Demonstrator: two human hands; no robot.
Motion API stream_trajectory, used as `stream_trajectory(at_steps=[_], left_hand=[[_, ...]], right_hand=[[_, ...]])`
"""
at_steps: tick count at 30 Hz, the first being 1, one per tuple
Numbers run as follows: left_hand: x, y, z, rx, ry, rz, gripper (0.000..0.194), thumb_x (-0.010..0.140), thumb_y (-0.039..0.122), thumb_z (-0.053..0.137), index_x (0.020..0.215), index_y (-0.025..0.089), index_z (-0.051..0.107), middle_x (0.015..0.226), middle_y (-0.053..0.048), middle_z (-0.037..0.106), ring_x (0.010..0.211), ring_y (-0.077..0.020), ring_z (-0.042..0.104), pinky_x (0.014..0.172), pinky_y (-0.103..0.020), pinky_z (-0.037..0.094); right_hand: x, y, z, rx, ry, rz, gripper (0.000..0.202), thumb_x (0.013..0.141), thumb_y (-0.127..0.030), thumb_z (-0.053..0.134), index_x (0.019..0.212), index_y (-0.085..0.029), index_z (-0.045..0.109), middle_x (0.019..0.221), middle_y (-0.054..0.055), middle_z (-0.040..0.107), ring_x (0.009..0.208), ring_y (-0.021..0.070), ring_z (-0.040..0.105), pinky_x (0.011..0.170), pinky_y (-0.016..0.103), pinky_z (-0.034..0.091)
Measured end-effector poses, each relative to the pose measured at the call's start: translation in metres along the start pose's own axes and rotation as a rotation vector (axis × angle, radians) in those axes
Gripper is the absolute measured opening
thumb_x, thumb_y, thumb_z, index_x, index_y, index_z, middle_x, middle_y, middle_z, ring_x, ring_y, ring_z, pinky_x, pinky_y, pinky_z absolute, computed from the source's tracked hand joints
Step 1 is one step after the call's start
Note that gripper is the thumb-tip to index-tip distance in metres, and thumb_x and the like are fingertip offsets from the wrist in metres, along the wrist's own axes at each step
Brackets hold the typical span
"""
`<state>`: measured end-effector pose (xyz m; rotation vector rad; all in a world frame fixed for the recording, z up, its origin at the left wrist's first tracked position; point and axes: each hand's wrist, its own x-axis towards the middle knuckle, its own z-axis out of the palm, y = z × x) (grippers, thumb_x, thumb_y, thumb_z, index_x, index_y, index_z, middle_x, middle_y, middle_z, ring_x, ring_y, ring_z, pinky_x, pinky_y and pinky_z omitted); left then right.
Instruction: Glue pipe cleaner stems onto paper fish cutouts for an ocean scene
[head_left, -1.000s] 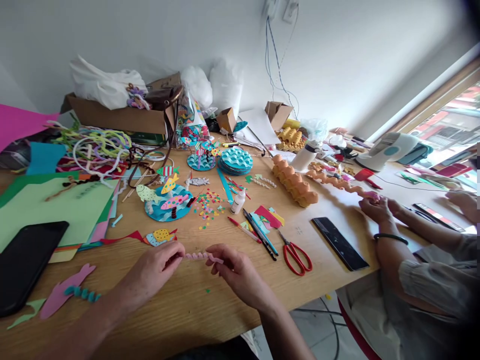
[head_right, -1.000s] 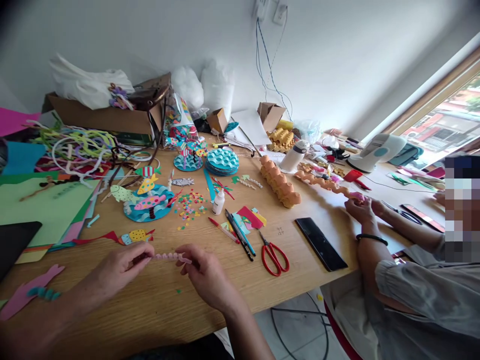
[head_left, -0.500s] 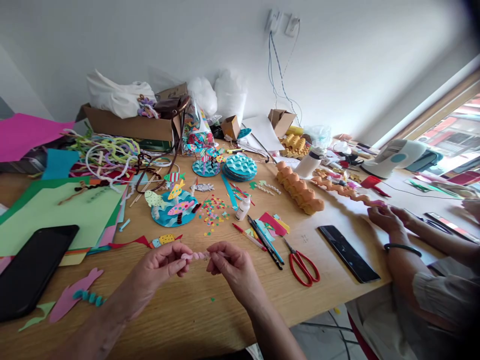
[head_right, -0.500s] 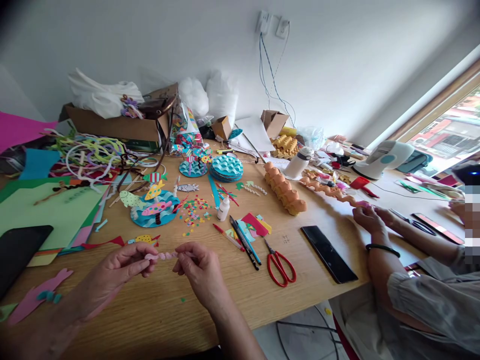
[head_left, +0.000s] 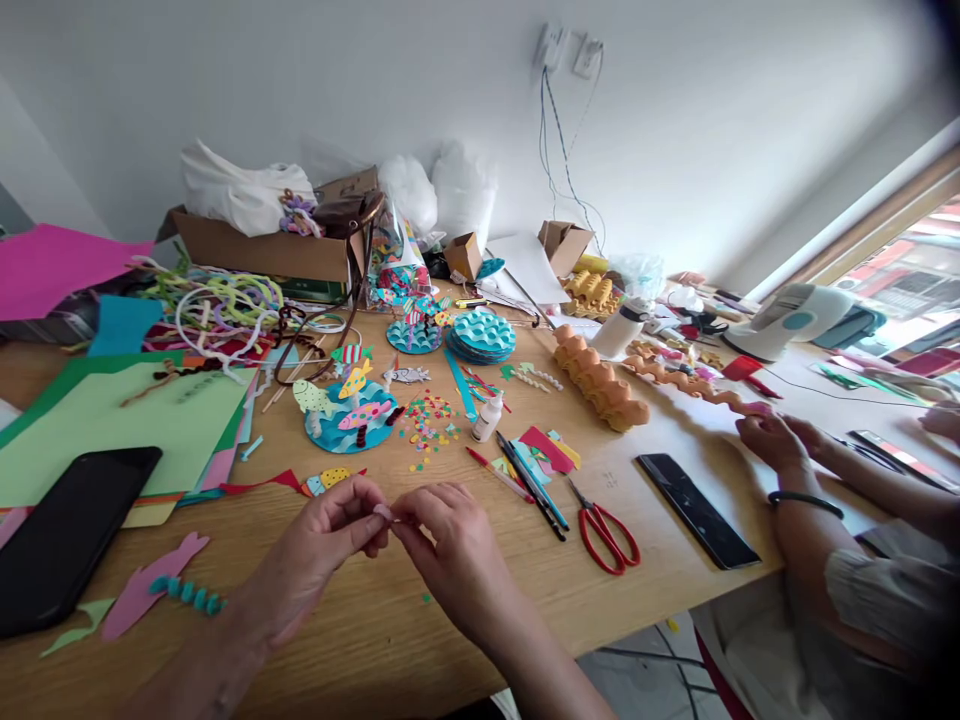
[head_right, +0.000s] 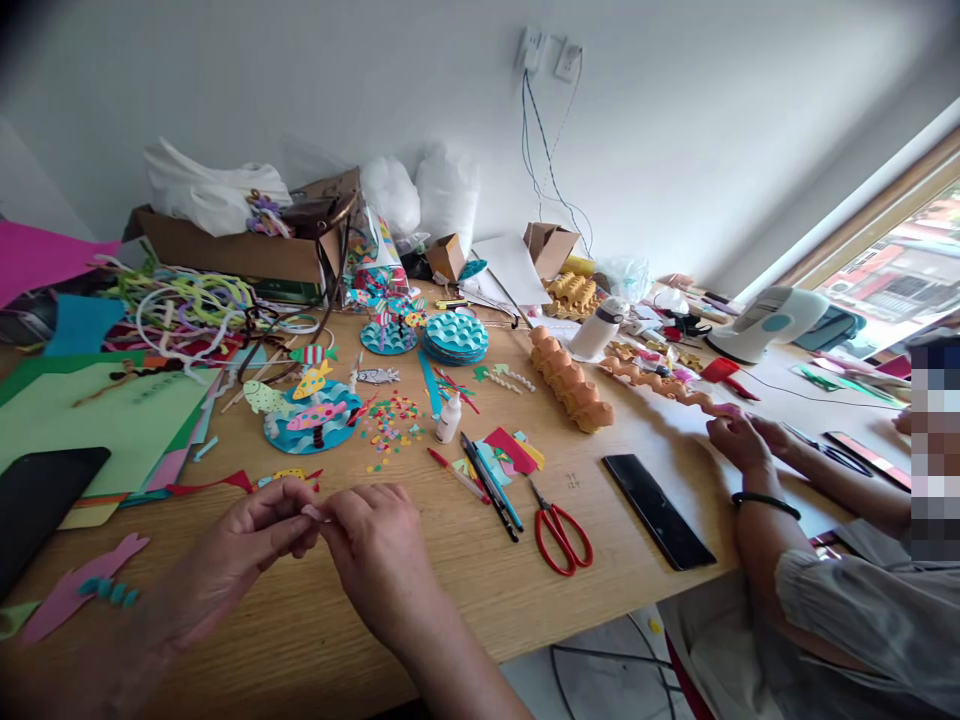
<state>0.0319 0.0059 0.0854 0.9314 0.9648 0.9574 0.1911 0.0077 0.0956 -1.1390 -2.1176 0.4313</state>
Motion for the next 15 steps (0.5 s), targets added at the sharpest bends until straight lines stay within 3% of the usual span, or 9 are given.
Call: stream_trajectory(at_steps=[6, 15], left_hand=[[-0.0029, 0.0053, -0.0083, -0.077, -0.109, -0.083, 0.019, 0.072, 0.034, 0.069, 0.082, 0.019, 0.064, 0.074, 0.0, 0.06, 0.07, -0.0124, 0.05, 0.064, -0.023, 0.039], [0.0026, -0.0007, -0.0026, 0.038, -0.092, -0.047, 0.019, 0.073, 0.035, 0.066, 0.068, 0.018, 0.057, 0.058, 0.005, 0.049, 0.057, -0.0109, 0.04, 0.055, -0.023, 0.034]], right_hand=[[0.0003, 0.0056, -0.0016, 0.151, -0.053, 0.09, 0.013, 0.085, -0.02, 0.055, 0.075, -0.018, 0.063, 0.066, 0.0, 0.063, 0.06, 0.0106, 0.056, 0.057, 0.02, 0.039], [0.0, 0.0016, -0.0029, 0.181, -0.114, 0.091, 0.014, 0.083, -0.016, 0.054, 0.074, -0.02, 0.063, 0.068, 0.0, 0.062, 0.062, 0.0111, 0.055, 0.059, 0.021, 0.039]])
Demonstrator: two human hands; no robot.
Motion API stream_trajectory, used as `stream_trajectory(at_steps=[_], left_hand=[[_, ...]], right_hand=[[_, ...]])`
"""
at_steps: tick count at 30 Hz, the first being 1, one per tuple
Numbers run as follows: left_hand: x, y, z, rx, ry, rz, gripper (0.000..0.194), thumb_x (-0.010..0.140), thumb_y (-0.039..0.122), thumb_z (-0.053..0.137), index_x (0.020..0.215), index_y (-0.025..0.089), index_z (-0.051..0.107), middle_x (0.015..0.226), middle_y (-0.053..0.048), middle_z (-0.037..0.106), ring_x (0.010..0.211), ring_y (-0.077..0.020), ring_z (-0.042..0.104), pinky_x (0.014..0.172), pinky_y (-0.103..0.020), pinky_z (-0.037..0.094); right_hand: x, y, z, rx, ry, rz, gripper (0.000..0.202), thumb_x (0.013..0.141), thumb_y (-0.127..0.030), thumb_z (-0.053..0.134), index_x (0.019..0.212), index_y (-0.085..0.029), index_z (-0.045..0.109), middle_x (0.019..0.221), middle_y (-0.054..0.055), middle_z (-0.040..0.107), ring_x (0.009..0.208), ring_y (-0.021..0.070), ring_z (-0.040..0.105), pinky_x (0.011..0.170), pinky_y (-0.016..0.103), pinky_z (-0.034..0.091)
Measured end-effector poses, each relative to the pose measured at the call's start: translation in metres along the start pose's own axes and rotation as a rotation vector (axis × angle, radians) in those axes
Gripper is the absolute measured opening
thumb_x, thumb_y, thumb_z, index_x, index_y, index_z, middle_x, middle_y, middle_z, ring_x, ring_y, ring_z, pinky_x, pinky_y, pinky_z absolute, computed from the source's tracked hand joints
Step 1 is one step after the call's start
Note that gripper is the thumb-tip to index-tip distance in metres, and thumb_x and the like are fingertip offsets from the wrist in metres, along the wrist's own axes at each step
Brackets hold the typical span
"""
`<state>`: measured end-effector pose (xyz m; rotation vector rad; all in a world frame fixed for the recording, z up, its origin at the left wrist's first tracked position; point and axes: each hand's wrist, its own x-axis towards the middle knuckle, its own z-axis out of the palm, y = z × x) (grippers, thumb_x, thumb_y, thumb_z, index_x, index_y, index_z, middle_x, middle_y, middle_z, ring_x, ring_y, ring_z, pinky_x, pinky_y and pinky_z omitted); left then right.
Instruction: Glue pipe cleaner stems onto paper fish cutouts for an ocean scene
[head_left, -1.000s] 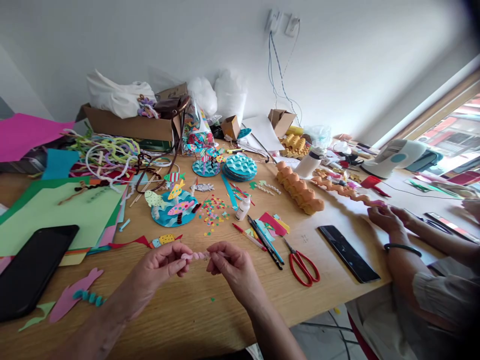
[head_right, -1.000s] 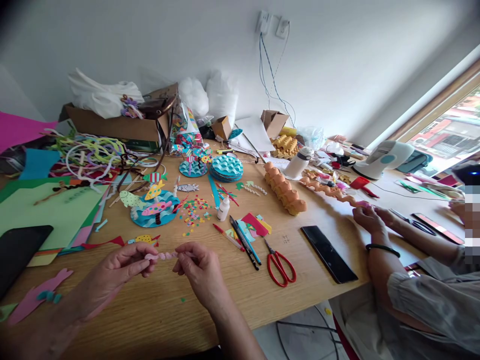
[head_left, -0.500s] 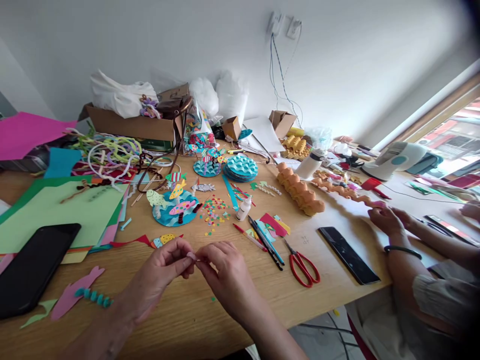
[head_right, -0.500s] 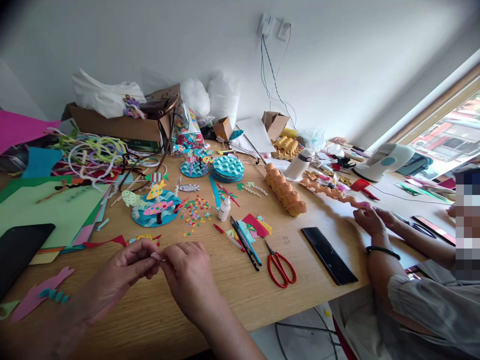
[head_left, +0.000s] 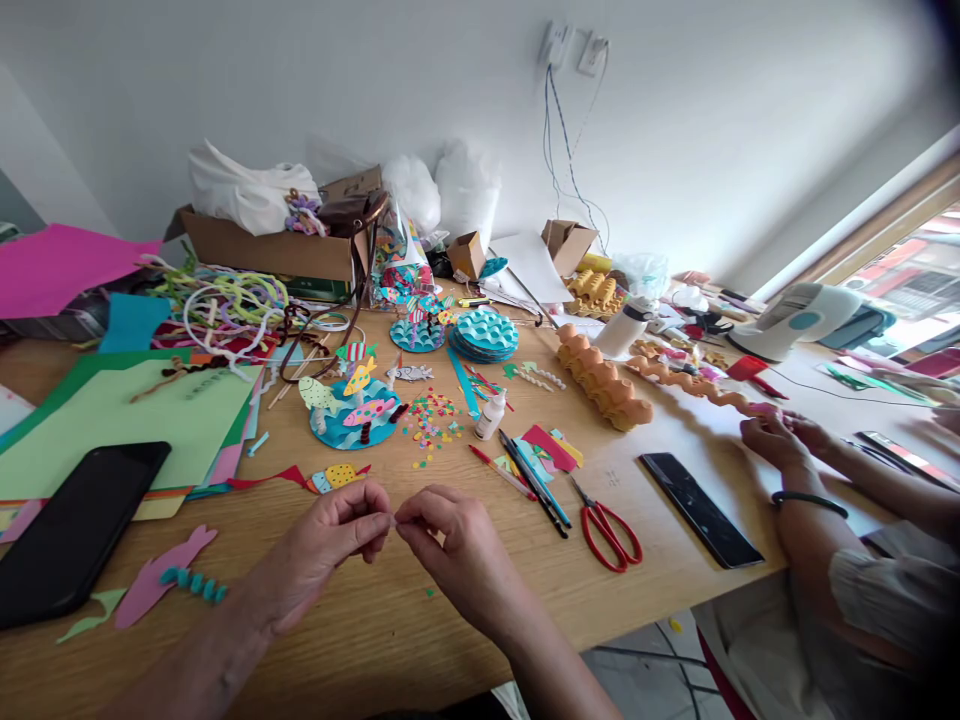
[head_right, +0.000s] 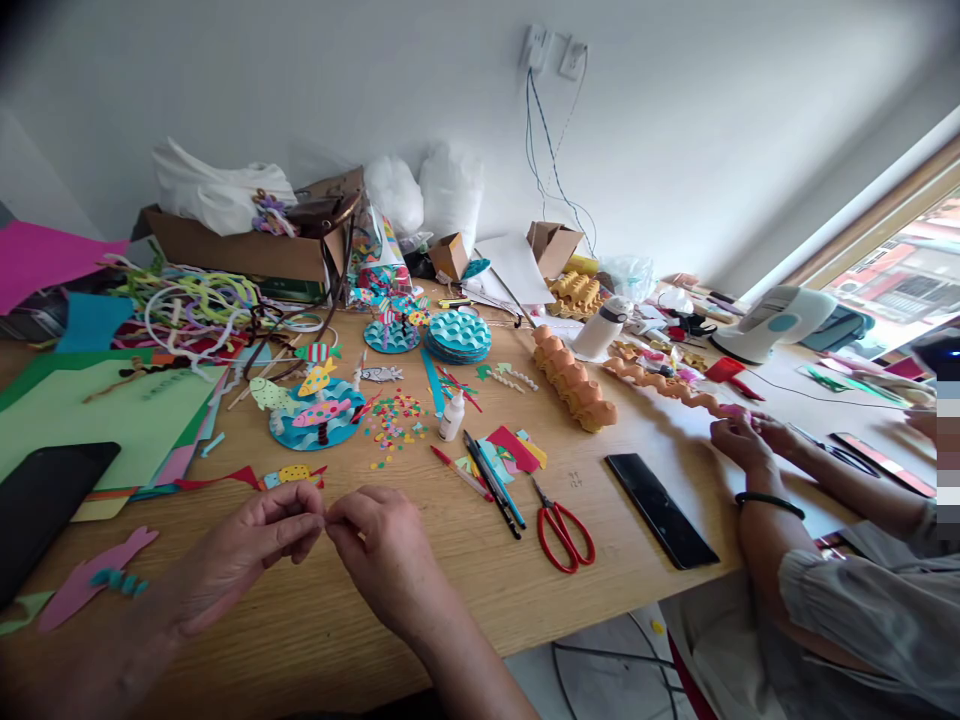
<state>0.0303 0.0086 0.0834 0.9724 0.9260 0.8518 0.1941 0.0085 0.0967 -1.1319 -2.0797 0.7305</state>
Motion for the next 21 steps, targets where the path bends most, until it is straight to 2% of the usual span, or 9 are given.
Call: stream_trajectory(at_steps=[7, 15, 18, 21], left_hand=[[0.0, -0.003, -0.004, -0.199, -0.047, -0.097, 0.017, 0.071, 0.03, 0.07, 0.071, 0.018, 0.058, 0.059, 0.004, 0.051, 0.056, -0.0092, 0.042, 0.053, -0.021, 0.033], [0.004, -0.018, 0.0, -0.533, -0.162, -0.232, 0.022, 0.062, 0.023, 0.079, 0.065, 0.016, 0.059, 0.053, 0.004, 0.049, 0.047, -0.0049, 0.038, 0.043, -0.016, 0.026], [0.004, -0.019, 0.0, -0.525, -0.143, -0.224, 0.021, 0.062, 0.023, 0.079, 0.066, 0.016, 0.06, 0.053, 0.005, 0.05, 0.048, -0.005, 0.04, 0.044, -0.016, 0.028], [0.004, -0.014, -0.002, -0.429, -0.05, -0.157, 0.019, 0.065, 0.023, 0.077, 0.077, 0.02, 0.062, 0.061, 0.004, 0.056, 0.054, -0.0062, 0.046, 0.05, -0.017, 0.034]], right_hand=[[-0.002, 0.002, 0.001, 0.048, -0.016, -0.001, 0.012, 0.082, -0.013, 0.055, 0.073, -0.019, 0.062, 0.07, 0.0, 0.061, 0.065, 0.0111, 0.055, 0.061, 0.02, 0.04], [-0.003, 0.009, 0.003, 0.372, -0.008, 0.052, 0.015, 0.081, -0.025, 0.059, 0.067, -0.019, 0.058, 0.064, -0.002, 0.061, 0.062, 0.0102, 0.056, 0.059, 0.019, 0.042], [-0.004, 0.01, 0.003, 0.361, 0.005, 0.044, 0.014, 0.081, -0.023, 0.058, 0.068, -0.019, 0.058, 0.065, -0.002, 0.061, 0.062, 0.0099, 0.056, 0.059, 0.019, 0.042], [-0.005, 0.008, 0.002, 0.246, 0.054, 0.039, 0.013, 0.082, -0.02, 0.056, 0.07, -0.02, 0.059, 0.066, -0.002, 0.06, 0.062, 0.0102, 0.055, 0.059, 0.02, 0.041]])
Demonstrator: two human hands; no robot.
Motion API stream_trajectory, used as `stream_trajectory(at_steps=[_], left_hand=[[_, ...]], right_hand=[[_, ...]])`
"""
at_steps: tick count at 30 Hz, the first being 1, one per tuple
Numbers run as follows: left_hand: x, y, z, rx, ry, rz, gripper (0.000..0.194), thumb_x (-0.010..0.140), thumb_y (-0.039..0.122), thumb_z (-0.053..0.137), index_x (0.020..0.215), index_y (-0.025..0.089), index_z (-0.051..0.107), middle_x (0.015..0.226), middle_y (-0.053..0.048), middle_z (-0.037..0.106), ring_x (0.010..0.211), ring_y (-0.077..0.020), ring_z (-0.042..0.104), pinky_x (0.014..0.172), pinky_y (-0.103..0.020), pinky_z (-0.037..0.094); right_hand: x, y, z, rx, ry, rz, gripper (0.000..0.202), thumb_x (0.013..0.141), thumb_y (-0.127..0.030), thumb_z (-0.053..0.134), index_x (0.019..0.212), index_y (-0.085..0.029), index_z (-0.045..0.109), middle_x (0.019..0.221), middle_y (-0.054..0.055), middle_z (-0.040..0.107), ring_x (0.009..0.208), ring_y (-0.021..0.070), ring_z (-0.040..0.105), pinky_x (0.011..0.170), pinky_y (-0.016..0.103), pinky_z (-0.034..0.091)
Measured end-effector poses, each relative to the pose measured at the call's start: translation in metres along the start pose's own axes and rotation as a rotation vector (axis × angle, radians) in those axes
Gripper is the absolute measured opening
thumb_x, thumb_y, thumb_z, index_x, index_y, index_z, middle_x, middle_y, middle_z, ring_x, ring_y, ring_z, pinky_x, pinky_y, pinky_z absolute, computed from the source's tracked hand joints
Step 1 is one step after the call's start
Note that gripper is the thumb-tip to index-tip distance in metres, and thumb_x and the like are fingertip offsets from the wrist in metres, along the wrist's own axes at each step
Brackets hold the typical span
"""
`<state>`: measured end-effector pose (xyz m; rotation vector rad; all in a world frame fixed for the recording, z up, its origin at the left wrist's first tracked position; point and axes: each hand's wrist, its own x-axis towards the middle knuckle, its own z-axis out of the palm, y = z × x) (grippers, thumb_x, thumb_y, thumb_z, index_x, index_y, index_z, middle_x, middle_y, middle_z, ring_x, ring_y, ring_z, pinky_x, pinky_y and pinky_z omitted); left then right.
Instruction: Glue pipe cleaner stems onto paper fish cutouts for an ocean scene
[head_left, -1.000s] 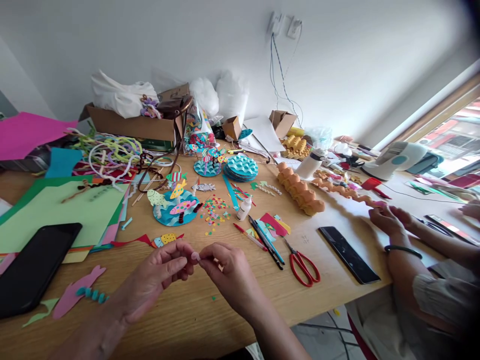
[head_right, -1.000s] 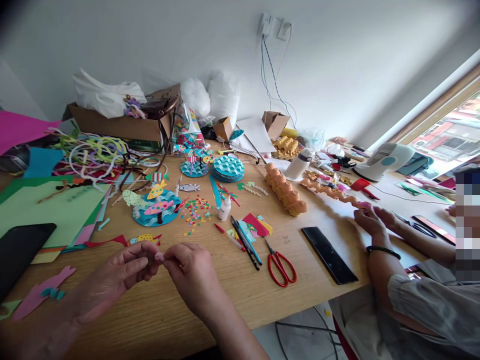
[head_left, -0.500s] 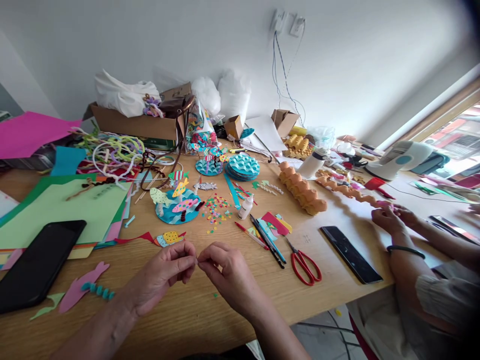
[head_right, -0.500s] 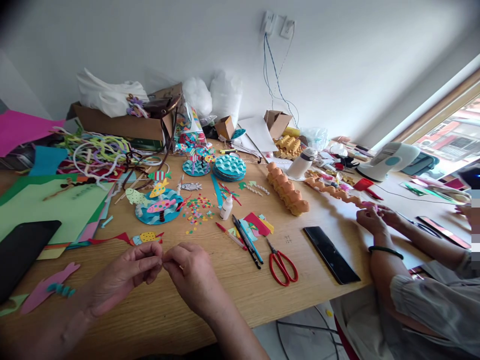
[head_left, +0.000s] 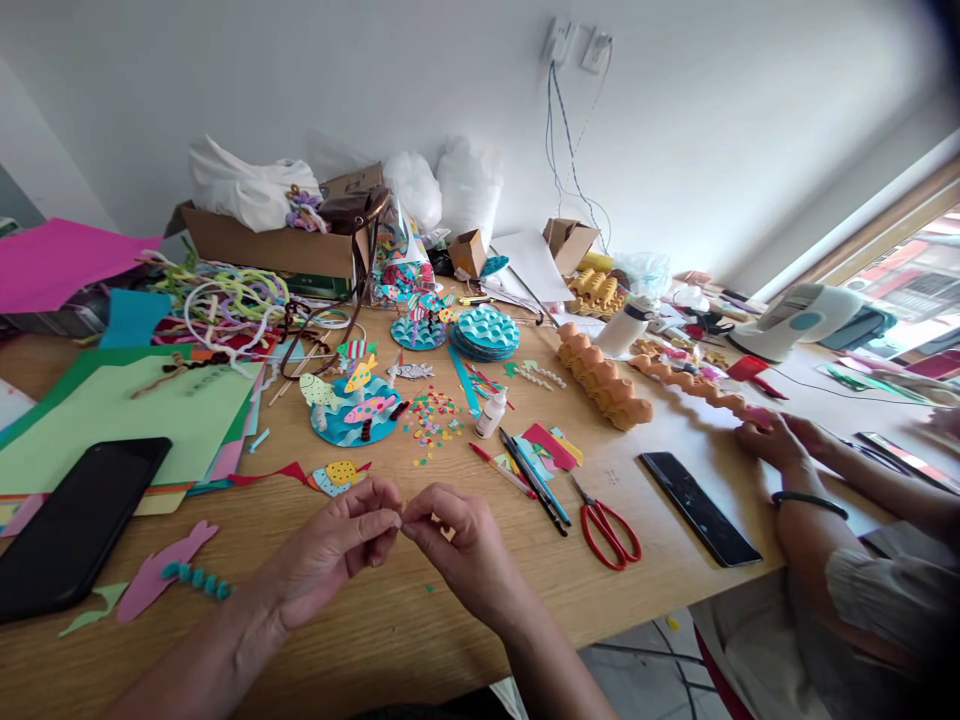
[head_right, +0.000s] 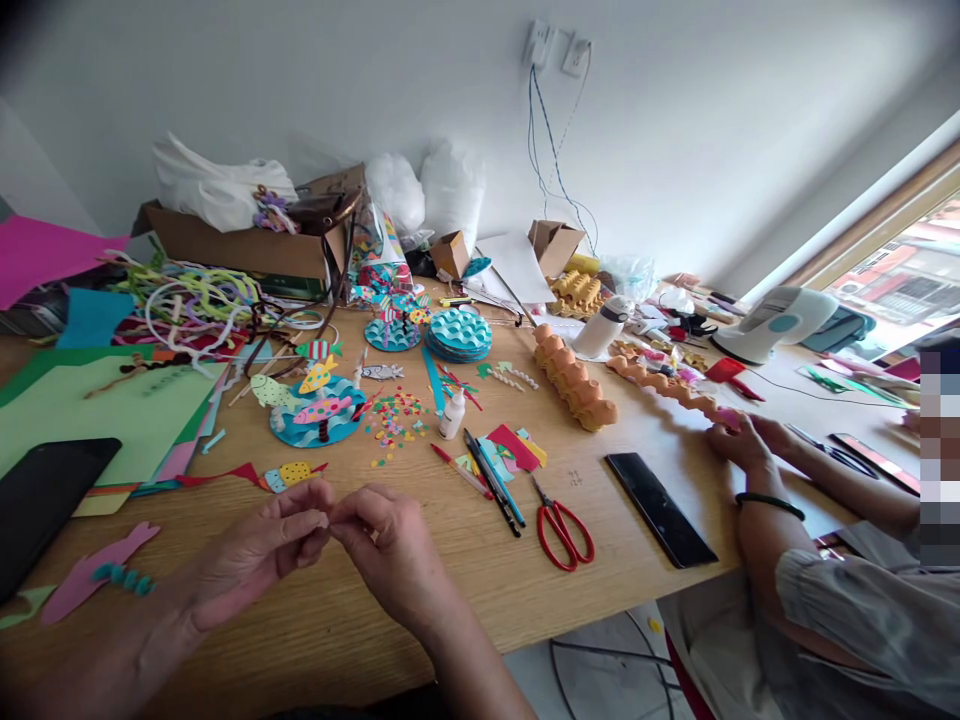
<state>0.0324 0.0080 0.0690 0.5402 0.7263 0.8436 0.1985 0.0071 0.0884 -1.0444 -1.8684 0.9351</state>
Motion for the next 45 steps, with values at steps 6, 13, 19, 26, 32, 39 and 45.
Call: stream_trajectory(at_steps=[6, 13, 19, 26, 32, 39, 45], left_hand=[[-0.004, 0.006, 0.001, 0.288, 0.119, 0.214, 0.016, 0.071, 0.033, 0.069, 0.077, 0.02, 0.063, 0.066, 0.002, 0.058, 0.059, -0.01, 0.047, 0.057, -0.021, 0.038], [-0.001, -0.001, -0.001, 0.778, 0.162, 0.433, 0.009, 0.071, 0.029, 0.065, 0.077, 0.023, 0.066, 0.07, 0.001, 0.062, 0.066, -0.016, 0.055, 0.062, -0.025, 0.043], [0.001, 0.001, -0.005, 0.794, 0.2, 0.428, 0.007, 0.069, 0.029, 0.066, 0.071, 0.022, 0.065, 0.061, 0.002, 0.058, 0.06, -0.0147, 0.053, 0.057, -0.023, 0.042], [-0.009, 0.011, -0.007, 0.368, 0.241, 0.292, 0.013, 0.067, 0.03, 0.07, 0.071, 0.019, 0.063, 0.063, 0.003, 0.057, 0.06, -0.0111, 0.049, 0.057, -0.021, 0.041], [-0.008, 0.001, -0.011, 0.237, 0.217, 0.179, 0.016, 0.067, 0.03, 0.073, 0.076, 0.02, 0.065, 0.069, 0.002, 0.061, 0.065, -0.0101, 0.052, 0.061, -0.02, 0.042], [-0.003, -0.006, -0.003, 0.171, 0.258, 0.15, 0.022, 0.061, 0.03, 0.078, 0.075, 0.018, 0.066, 0.068, 0.002, 0.062, 0.062, -0.0098, 0.054, 0.059, -0.02, 0.043], [0.0, -0.01, -0.004, 0.164, 0.273, 0.169, 0.024, 0.06, 0.032, 0.078, 0.075, 0.018, 0.066, 0.07, 0.002, 0.065, 0.064, -0.0096, 0.056, 0.061, -0.019, 0.044]], right_hand=[[-0.001, 0.0, 0.001, -0.173, 0.033, -0.067, 0.016, 0.085, -0.02, 0.052, 0.072, -0.019, 0.061, 0.068, 0.001, 0.059, 0.063, 0.0114, 0.054, 0.062, 0.022, 0.041], [-0.001, 0.005, 0.007, -0.303, 0.021, -0.063, 0.012, 0.085, -0.02, 0.053, 0.075, -0.02, 0.059, 0.068, 0.001, 0.061, 0.063, 0.0119, 0.054, 0.062, 0.023, 0.04], [-0.001, 0.003, 0.004, -0.349, -0.007, -0.031, 0.004, 0.083, -0.021, 0.055, 0.082, -0.021, 0.059, 0.076, 0.003, 0.063, 0.069, 0.0139, 0.056, 0.065, 0.024, 0.041], [-0.007, 0.022, -0.018, 0.106, 0.155, 0.219, 0.018, 0.074, -0.024, 0.063, 0.091, -0.021, 0.057, 0.08, 0.002, 0.063, 0.071, 0.015, 0.06, 0.067, 0.027, 0.047], [-0.006, 0.022, -0.003, 0.627, 0.192, 0.336, 0.032, 0.065, -0.038, 0.072, 0.087, -0.021, 0.058, 0.069, -0.001, 0.058, 0.061, 0.0114, 0.054, 0.057, 0.023, 0.043], [-0.004, 0.023, 0.013, 0.67, 0.111, 0.356, 0.021, 0.063, -0.028, 0.071, 0.079, -0.02, 0.06, 0.064, -0.003, 0.054, 0.056, 0.0087, 0.048, 0.053, 0.02, 0.037], [-0.003, 0.025, 0.024, 0.584, 0.119, 0.321, 0.014, 0.066, -0.027, 0.068, 0.073, -0.018, 0.061, 0.065, -0.003, 0.057, 0.058, 0.0089, 0.048, 0.056, 0.02, 0.038]])
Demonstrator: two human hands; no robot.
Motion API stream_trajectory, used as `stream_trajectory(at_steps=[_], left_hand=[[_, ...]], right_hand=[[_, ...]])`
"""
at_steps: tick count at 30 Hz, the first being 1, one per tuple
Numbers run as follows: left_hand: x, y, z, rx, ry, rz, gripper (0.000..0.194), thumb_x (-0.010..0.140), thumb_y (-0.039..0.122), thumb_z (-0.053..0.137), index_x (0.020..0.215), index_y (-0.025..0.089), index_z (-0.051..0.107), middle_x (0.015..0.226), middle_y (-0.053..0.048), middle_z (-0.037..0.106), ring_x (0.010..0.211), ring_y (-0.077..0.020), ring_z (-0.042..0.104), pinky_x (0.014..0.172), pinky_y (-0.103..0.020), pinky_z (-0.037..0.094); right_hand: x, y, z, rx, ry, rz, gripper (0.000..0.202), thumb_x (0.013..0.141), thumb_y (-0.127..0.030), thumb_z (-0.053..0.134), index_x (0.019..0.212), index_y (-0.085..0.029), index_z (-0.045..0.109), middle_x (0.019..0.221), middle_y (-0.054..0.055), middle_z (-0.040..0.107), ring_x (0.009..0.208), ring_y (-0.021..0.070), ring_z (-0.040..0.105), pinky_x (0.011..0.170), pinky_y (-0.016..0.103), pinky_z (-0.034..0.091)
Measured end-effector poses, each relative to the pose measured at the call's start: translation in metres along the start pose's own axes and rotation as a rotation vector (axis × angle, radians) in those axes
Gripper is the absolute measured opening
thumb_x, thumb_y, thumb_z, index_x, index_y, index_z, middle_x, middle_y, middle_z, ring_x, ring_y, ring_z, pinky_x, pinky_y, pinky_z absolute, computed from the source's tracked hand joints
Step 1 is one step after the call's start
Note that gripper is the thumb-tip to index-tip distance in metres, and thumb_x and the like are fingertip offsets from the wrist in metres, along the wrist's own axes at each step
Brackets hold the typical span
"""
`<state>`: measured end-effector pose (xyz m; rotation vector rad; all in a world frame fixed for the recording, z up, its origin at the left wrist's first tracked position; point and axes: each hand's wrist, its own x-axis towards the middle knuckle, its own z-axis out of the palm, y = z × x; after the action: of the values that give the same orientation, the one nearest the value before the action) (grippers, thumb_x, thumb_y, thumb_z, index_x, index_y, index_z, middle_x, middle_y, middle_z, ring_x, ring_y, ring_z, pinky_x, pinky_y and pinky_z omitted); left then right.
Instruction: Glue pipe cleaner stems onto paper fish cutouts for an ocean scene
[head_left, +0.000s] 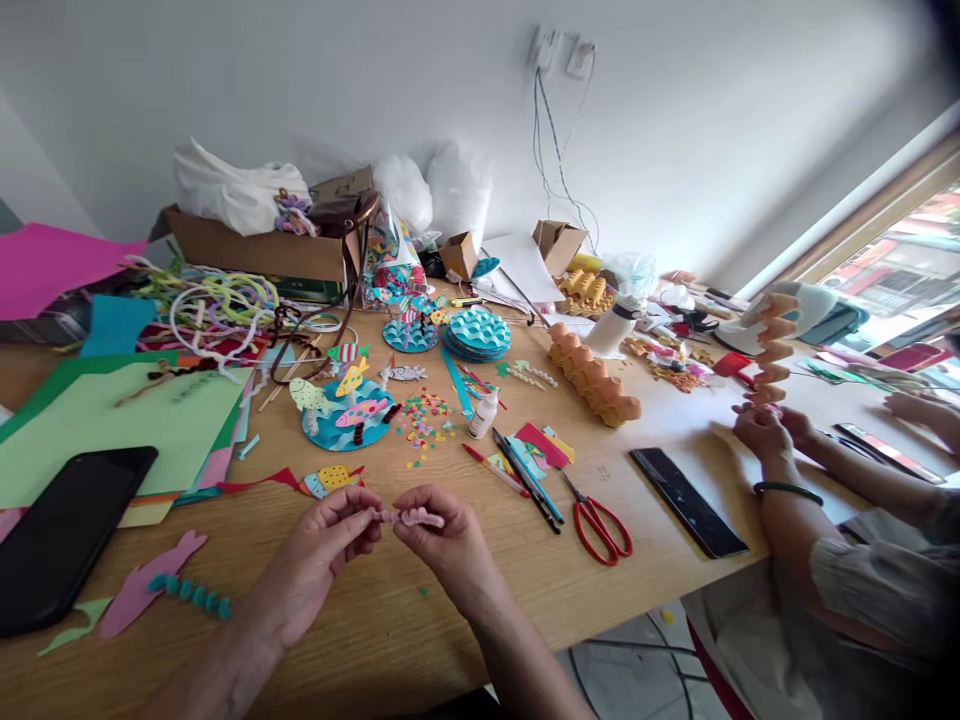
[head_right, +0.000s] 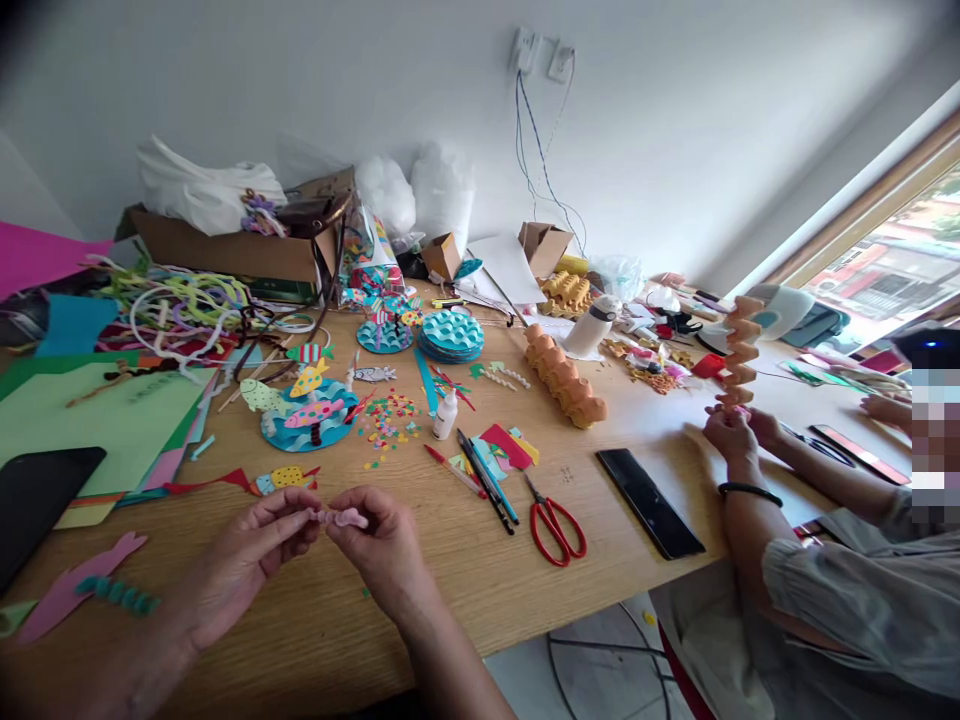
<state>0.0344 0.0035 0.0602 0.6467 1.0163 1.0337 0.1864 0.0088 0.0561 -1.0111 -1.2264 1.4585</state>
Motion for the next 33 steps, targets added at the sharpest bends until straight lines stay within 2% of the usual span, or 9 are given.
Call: stream_trajectory(at_steps=[6, 12, 16, 19, 21, 24, 26, 29, 33], left_hand=[[0.0, -0.001, 0.003, 0.101, 0.04, 0.04, 0.024, 0.059, 0.034, 0.077, 0.074, 0.018, 0.067, 0.068, 0.001, 0.067, 0.065, -0.0112, 0.058, 0.061, -0.02, 0.045], [0.003, 0.001, 0.004, 0.165, 0.057, -0.011, 0.03, 0.054, 0.037, 0.078, 0.074, 0.017, 0.068, 0.07, -0.001, 0.07, 0.067, -0.0135, 0.061, 0.064, -0.023, 0.048], [0.004, -0.002, 0.003, 0.201, 0.036, -0.026, 0.033, 0.054, 0.04, 0.078, 0.074, 0.016, 0.068, 0.069, -0.001, 0.069, 0.066, -0.0142, 0.062, 0.065, -0.024, 0.049], [0.005, -0.002, -0.002, 0.305, -0.041, -0.016, 0.035, 0.061, 0.042, 0.072, 0.084, 0.016, 0.067, 0.077, -0.003, 0.07, 0.071, -0.0172, 0.063, 0.066, -0.028, 0.05], [0.006, 0.002, -0.008, 0.426, -0.075, 0.07, 0.036, 0.065, 0.042, 0.069, 0.092, 0.018, 0.066, 0.084, -0.005, 0.069, 0.076, -0.0197, 0.064, 0.066, -0.029, 0.051], [0.006, 0.015, -0.014, 0.643, -0.027, 0.331, 0.03, 0.069, 0.036, 0.065, 0.096, 0.021, 0.065, 0.089, -0.004, 0.068, 0.082, -0.0199, 0.063, 0.071, -0.03, 0.051], [0.003, 0.026, -0.013, 0.728, -0.037, 0.467, 0.025, 0.074, 0.032, 0.06, 0.097, 0.022, 0.064, 0.086, -0.003, 0.067, 0.082, -0.0183, 0.063, 0.075, -0.029, 0.051], [-0.001, 0.04, -0.006, 0.749, -0.105, 0.587, 0.024, 0.078, 0.027, 0.056, 0.101, 0.023, 0.062, 0.082, -0.001, 0.067, 0.08, -0.0162, 0.063, 0.076, -0.027, 0.051], [-0.002, 0.052, 0.0, 0.879, -0.164, 0.656, 0.013, 0.079, 0.025, 0.053, 0.08, 0.021, 0.065, 0.075, 0.0, 0.067, 0.067, -0.0139, 0.06, 0.064, -0.022, 0.049]], right_hand=[[0.002, 0.004, 0.005, -0.123, 0.079, -0.062, 0.014, 0.069, -0.03, 0.068, 0.069, -0.016, 0.063, 0.066, 0.0, 0.06, 0.062, 0.0118, 0.051, 0.058, 0.022, 0.04], [0.006, 0.012, 0.005, -0.139, 0.068, -0.06, 0.011, 0.07, -0.027, 0.066, 0.068, -0.017, 0.063, 0.066, 0.0, 0.06, 0.062, 0.0127, 0.054, 0.059, 0.022, 0.042], [0.006, 0.01, 0.004, -0.179, 0.058, -0.089, 0.013, 0.071, -0.028, 0.065, 0.066, -0.016, 0.062, 0.066, 0.0, 0.058, 0.063, 0.0127, 0.053, 0.059, 0.022, 0.041], [0.006, 0.003, 0.002, -0.179, 0.031, -0.094, 0.02, 0.075, -0.033, 0.061, 0.066, -0.016, 0.06, 0.064, 0.0, 0.055, 0.06, 0.0117, 0.05, 0.056, 0.022, 0.039], [0.006, -0.004, 0.0, -0.215, 0.001, -0.077, 0.024, 0.08, -0.036, 0.056, 0.066, -0.016, 0.058, 0.06, 0.0, 0.055, 0.056, 0.0104, 0.047, 0.053, 0.021, 0.037], [0.005, -0.017, -0.002, -0.431, -0.032, -0.085, 0.028, 0.084, -0.034, 0.05, 0.064, -0.016, 0.057, 0.056, -0.001, 0.055, 0.052, 0.0091, 0.045, 0.051, 0.02, 0.033], [0.004, -0.026, -0.001, -0.586, -0.056, -0.115, 0.025, 0.084, -0.027, 0.05, 0.062, -0.016, 0.055, 0.055, -0.002, 0.053, 0.052, 0.0084, 0.045, 0.05, 0.02, 0.031], [0.003, -0.037, 0.0, -0.724, -0.113, -0.155, 0.019, 0.08, -0.016, 0.051, 0.062, -0.016, 0.055, 0.056, -0.003, 0.05, 0.052, 0.0073, 0.043, 0.051, 0.019, 0.03], [0.005, -0.045, -0.002, -0.708, -0.201, -0.137, 0.012, 0.079, -0.017, 0.054, 0.069, -0.016, 0.059, 0.061, -0.003, 0.053, 0.058, 0.0082, 0.046, 0.055, 0.019, 0.033]])
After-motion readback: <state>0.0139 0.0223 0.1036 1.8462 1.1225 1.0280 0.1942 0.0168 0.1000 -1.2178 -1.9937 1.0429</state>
